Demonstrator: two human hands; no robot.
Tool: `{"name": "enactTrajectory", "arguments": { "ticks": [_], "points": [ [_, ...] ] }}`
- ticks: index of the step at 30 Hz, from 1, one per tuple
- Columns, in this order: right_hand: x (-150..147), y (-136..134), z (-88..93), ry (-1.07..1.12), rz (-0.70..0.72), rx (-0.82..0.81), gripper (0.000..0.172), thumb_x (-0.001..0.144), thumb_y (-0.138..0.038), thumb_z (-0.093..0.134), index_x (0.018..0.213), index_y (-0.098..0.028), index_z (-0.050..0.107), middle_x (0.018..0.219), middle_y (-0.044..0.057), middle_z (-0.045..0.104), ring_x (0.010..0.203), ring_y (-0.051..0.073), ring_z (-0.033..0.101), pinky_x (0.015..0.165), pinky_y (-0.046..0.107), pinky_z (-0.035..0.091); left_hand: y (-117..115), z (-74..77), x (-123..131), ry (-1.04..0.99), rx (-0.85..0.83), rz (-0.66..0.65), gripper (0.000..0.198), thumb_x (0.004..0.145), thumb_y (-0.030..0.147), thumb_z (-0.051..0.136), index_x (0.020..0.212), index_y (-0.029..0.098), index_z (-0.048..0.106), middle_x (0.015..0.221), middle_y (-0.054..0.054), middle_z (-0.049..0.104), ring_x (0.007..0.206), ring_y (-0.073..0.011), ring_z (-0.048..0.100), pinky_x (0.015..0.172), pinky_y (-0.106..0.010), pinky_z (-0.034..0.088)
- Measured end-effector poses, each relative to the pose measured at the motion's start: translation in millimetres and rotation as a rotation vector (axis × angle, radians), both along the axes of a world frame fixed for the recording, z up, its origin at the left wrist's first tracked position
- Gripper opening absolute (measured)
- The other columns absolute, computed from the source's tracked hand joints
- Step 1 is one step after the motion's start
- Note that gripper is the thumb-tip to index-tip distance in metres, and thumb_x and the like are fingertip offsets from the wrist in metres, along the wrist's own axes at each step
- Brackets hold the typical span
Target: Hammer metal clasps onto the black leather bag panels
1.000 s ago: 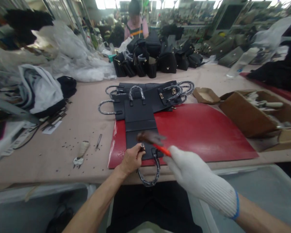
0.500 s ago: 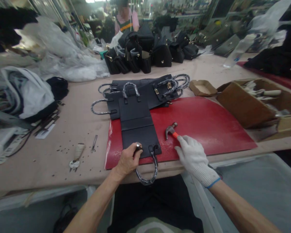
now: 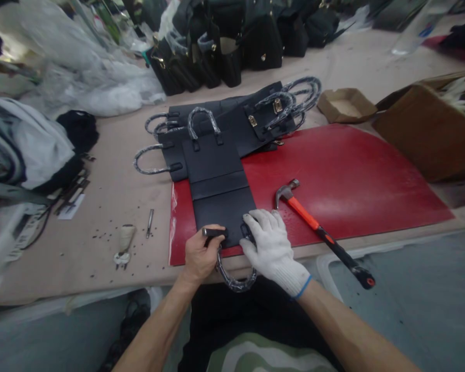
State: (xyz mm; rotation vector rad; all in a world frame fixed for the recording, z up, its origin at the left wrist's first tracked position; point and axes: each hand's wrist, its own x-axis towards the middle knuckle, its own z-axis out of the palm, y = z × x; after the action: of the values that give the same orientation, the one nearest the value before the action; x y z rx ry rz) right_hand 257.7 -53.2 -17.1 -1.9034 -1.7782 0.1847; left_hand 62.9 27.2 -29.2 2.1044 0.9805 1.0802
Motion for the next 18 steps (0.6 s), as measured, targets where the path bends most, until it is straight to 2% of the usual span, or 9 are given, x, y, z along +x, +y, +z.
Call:
{"name": "enactTrajectory", "arguments": {
  "ticks": [4, 8, 11, 13, 18],
  "points": [
    [0.5, 1.3, 0.8, -0.007, 0.002, -0.012, 0.051, 0.086, -0.032, 0.068, 0.134, -0.015, 0.063, 0.139, 0.016, 0.061, 0.132, 0.037, 0.049, 0.123, 0.060, 0.023, -0.5, -0.1, -1.7, -0.036, -0.002, -0.045, 0.010, 0.091, 0.018, 0.069, 0.099, 0.019, 0.075, 0.100, -0.005, 0.081, 0.094, -0.0196, 0.078, 0.091, -0.032, 0.064],
    [-0.8, 2.6, -0.4, -0.013, -0.004, -0.016, 0.051, 0.086, -0.032, 0.069, 0.134, -0.015, 0.064, 0.138, 0.015, 0.061, 0.132, 0.037, 0.049, 0.124, 0.059, 0.024, -0.7, -0.8, -3.5, -0.108, -0.239, 0.069, 0.011, 0.093, 0.021, 0.068, 0.101, 0.018, 0.074, 0.098, -0.006, 0.081, 0.092, -0.0215, 0.079, 0.089, -0.034, 0.065],
    [-0.9, 3.1, -1.3, -0.017, -0.005, -0.020, 0.052, 0.086, -0.032, 0.070, 0.134, -0.014, 0.064, 0.139, 0.015, 0.061, 0.133, 0.037, 0.049, 0.124, 0.059, 0.023, 1.2, 1.2, -4.9, -0.230, -0.377, 0.089, 0.014, 0.094, 0.025, 0.069, 0.104, 0.016, 0.071, 0.097, -0.006, 0.081, 0.089, -0.0219, 0.080, 0.084, -0.033, 0.067],
    [-0.6, 3.0, -1.7, -0.018, -0.003, -0.021, 0.052, 0.086, -0.032, 0.070, 0.134, -0.013, 0.064, 0.139, 0.016, 0.061, 0.134, 0.037, 0.048, 0.124, 0.059, 0.023, 3.2, 2.8, -5.0, -0.224, -0.355, 0.095, 0.013, 0.093, 0.025, 0.069, 0.103, 0.017, 0.072, 0.097, -0.006, 0.081, 0.088, -0.0211, 0.080, 0.084, -0.032, 0.067],
    [-0.7, 1.7, -2.7, -0.012, -0.003, -0.010, 0.051, 0.087, -0.032, 0.068, 0.134, -0.014, 0.064, 0.140, 0.016, 0.061, 0.134, 0.037, 0.048, 0.124, 0.060, 0.024, 5.0, 4.2, 2.4, -0.062, -0.188, 0.054, 0.011, 0.091, 0.022, 0.070, 0.098, 0.018, 0.077, 0.096, -0.005, 0.082, 0.089, -0.0203, 0.079, 0.087, -0.032, 0.066]
  ]
}}
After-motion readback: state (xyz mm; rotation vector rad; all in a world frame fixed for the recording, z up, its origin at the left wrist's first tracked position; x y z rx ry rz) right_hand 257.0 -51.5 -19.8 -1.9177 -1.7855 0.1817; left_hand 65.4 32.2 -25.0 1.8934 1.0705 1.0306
